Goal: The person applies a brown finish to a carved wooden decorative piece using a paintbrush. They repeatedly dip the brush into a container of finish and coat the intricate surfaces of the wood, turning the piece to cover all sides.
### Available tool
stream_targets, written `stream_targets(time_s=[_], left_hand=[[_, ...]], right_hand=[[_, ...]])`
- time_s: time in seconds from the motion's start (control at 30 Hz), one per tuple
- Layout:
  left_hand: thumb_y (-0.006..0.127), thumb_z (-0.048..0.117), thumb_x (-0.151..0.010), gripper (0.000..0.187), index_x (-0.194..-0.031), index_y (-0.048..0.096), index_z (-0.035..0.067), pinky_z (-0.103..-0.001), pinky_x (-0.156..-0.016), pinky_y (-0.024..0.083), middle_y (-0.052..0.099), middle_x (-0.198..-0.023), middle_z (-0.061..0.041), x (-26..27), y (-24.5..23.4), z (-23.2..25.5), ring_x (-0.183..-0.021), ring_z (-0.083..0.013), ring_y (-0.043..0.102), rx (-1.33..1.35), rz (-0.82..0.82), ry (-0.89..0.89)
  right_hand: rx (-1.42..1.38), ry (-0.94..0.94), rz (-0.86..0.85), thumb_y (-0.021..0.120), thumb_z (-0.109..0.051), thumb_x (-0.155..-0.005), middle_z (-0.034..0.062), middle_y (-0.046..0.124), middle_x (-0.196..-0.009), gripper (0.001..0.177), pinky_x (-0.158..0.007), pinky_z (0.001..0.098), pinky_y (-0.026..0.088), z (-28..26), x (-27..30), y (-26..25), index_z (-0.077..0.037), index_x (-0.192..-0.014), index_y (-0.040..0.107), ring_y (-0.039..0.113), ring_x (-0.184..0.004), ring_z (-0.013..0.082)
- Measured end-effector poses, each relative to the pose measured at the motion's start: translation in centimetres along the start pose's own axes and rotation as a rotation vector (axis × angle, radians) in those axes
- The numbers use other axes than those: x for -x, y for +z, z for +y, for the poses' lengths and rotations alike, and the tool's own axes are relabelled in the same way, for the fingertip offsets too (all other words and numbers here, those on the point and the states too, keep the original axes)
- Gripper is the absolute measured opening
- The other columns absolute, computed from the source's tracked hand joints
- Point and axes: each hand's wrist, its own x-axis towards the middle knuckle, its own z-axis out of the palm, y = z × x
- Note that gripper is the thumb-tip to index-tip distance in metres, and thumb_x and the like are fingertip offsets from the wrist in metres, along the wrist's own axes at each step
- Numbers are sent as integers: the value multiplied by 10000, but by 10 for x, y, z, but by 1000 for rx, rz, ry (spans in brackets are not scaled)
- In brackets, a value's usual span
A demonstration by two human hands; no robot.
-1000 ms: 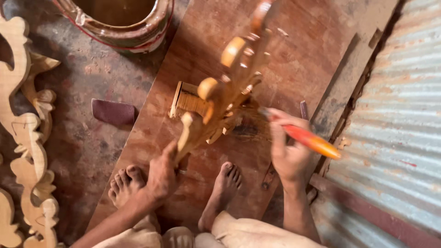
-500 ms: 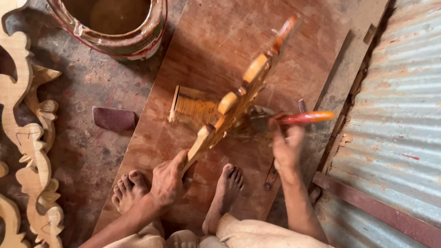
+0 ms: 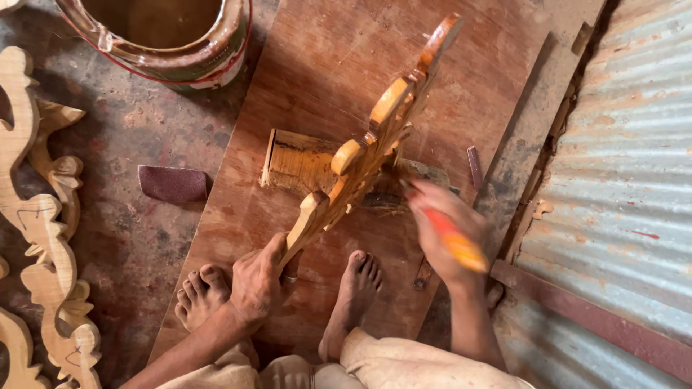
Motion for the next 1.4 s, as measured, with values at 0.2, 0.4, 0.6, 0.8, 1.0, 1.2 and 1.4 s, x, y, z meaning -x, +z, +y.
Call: stream_targets(time_s=[0.2, 0.4, 0.6, 0.8, 1.0, 1.2, 1.4], left_hand=[[761, 66, -877, 528, -1314, 490, -56, -405, -532, 517, 672, -817, -138, 4, 3, -5, -612, -318, 657, 9, 19, -147], [750, 62, -903, 486, -1301, 492, -44, -396, -533, 520, 665, -782, -133, 5, 6, -6, -611, -304, 663, 52, 43, -116], [752, 71, -908, 481, -1300, 499, -46, -387, -515, 516, 651, -742, -130, 6, 5, -5, -597, -293, 656, 17, 67, -108], [752, 77, -908, 486, -1299, 493, -50, -399, -516, 511, 657, -755, -144, 7, 6, -7, -592, -311, 650, 18, 64, -129], [739, 83, -914, 518, -1333, 458, -35, -421, -520, 521, 690, -806, -178, 12, 11, -12, -627, -362, 680, 30, 76, -199], [724, 101, -934, 499, -1336, 451, -12, -431, -536, 540, 695, -832, -197, 15, 12, -13, -661, -374, 706, 84, 70, -286], [690, 120, -970, 459, -1340, 451, -12, -412, -547, 550, 704, -870, -201, 11, 9, -12, -688, -346, 717, 106, 88, -324]], right_hand=[[117, -136, 69, 694, -3, -995, 181, 725, -1176, 105, -967, 358, 609, -7, 9, 5, -46, -1062, 626, 730, -1100, 291], [-328, 283, 243, 682, -12, -1023, 206, 737, -1169, 117, -668, 202, 535, -10, 22, 13, -9, -1119, 615, 642, -782, 114], [-401, 387, 183, 704, -65, -1013, 118, 722, -1017, 93, -507, 148, 432, -8, 23, 27, -32, -1082, 650, 539, -604, 23], [-434, 459, 144, 704, -72, -1003, 43, 708, -974, 85, -551, 159, 396, -11, 17, 25, -35, -1053, 645, 499, -639, 14], [-481, 428, 88, 693, -49, -964, 73, 698, -1044, 104, -846, 208, 559, -9, 13, 25, -10, -1034, 627, 683, -940, 66], [-395, 509, 197, 722, -55, -989, 100, 729, -1037, 153, -591, 166, 450, -4, 17, 9, 8, -1097, 634, 553, -673, 34], [-402, 472, 263, 729, -35, -1019, 96, 699, -1019, 152, -604, 182, 444, 9, 23, 4, 20, -1124, 635, 550, -696, 49]])
